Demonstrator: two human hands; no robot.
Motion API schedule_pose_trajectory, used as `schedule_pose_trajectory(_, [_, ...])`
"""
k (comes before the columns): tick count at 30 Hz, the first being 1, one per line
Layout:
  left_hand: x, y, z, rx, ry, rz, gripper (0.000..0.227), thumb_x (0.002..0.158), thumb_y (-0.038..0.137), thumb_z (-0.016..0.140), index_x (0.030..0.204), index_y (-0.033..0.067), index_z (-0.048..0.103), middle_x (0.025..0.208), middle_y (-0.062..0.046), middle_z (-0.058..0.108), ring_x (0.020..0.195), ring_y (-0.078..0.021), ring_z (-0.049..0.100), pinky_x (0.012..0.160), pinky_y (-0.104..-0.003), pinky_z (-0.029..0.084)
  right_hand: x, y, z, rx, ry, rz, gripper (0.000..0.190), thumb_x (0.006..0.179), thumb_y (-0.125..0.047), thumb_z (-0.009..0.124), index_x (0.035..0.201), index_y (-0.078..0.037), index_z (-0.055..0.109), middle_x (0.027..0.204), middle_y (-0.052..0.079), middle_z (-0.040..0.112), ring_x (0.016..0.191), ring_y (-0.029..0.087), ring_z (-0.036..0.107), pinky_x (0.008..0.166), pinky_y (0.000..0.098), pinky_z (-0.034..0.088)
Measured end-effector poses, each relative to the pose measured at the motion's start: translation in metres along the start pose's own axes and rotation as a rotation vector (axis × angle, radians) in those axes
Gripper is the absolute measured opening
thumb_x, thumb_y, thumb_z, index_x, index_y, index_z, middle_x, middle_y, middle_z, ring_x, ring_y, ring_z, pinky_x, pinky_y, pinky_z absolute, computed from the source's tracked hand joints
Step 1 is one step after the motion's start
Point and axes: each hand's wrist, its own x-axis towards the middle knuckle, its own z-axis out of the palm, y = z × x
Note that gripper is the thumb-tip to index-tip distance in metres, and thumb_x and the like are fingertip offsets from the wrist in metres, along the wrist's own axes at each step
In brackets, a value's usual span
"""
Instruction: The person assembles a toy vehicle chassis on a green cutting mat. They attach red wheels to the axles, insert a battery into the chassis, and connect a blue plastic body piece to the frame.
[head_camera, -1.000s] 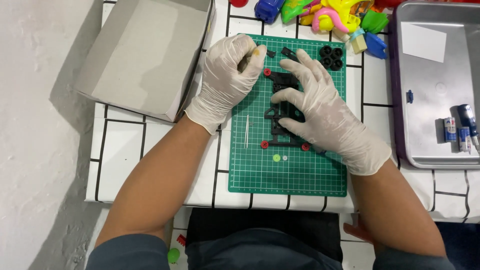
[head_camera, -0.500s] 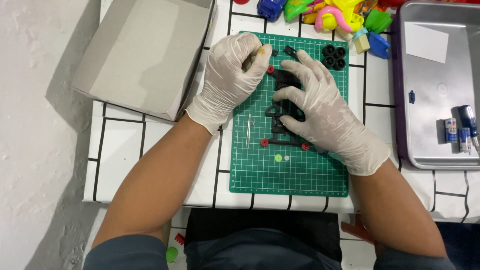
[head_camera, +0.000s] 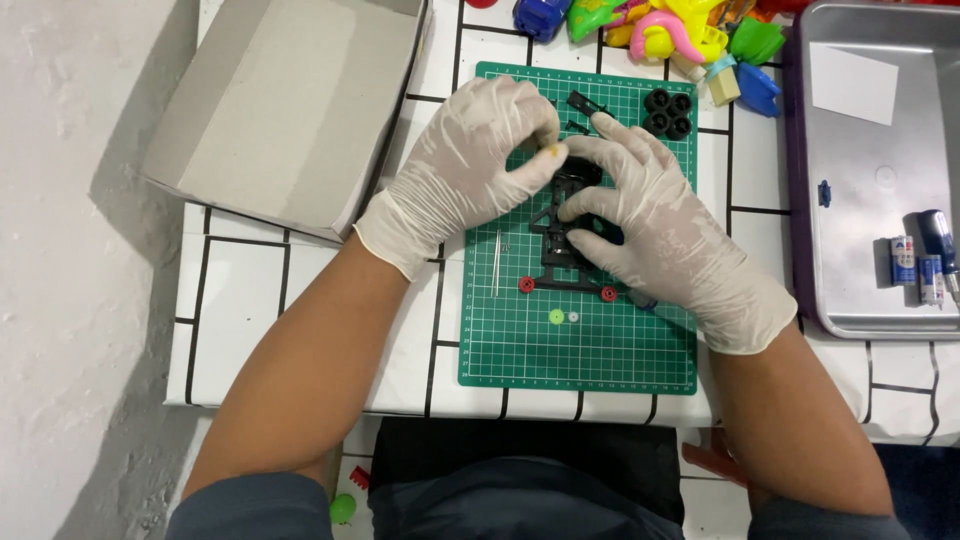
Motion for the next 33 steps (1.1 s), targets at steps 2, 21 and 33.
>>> schedule_pose_trajectory(2, [-0.003, -0.005, 0.004, 0.077, -0.13, -0.012, 0.013, 0.097, 0.023, 0.067, 0.096, 0.012, 0.059, 0.09, -0.003, 0.059, 0.085, -0.0246, 0.054, 0.083, -0.041, 0.045, 0.002, -0.004, -0.001, -0.001, -0.005, 0.021, 0.017, 0.087, -0.019, 0.08, 0.101, -0.016, 0.07, 0.15, 0.016, 0.05, 0.15, 0.047, 0.037, 0.117, 0.0679, 0.032])
schedule_pose_trajectory(21, [-0.008, 0.002, 0.02, 0.205, -0.829, -0.335, 0.037, 0.084, 0.052, 0.083, 0.096, 0.0201, 0.07, 0.103, -0.004, 0.071, 0.098, -0.0291, 0.065, 0.087, -0.046, 0.05, 0.01, -0.014, 0.004, -0.142, -0.04, 0.057, 0.013, 0.082, -0.024, 0.084, 0.084, -0.015, 0.075, 0.144, 0.016, 0.059, 0.146, 0.044, 0.043, 0.114, 0.0659, 0.036])
schedule_pose_trajectory(33, [-0.01, 0.0, 0.02, 0.182, -0.791, -0.338, 0.031, 0.083, 0.049, 0.082, 0.088, 0.0218, 0.068, 0.093, 0.001, 0.071, 0.091, -0.0266, 0.064, 0.084, -0.044, 0.05, 0.006, -0.011, 0.005, -0.168, -0.014, 0.039, 0.012, 0.085, -0.021, 0.082, 0.088, -0.014, 0.074, 0.142, 0.014, 0.062, 0.144, 0.041, 0.047, 0.113, 0.0627, 0.038])
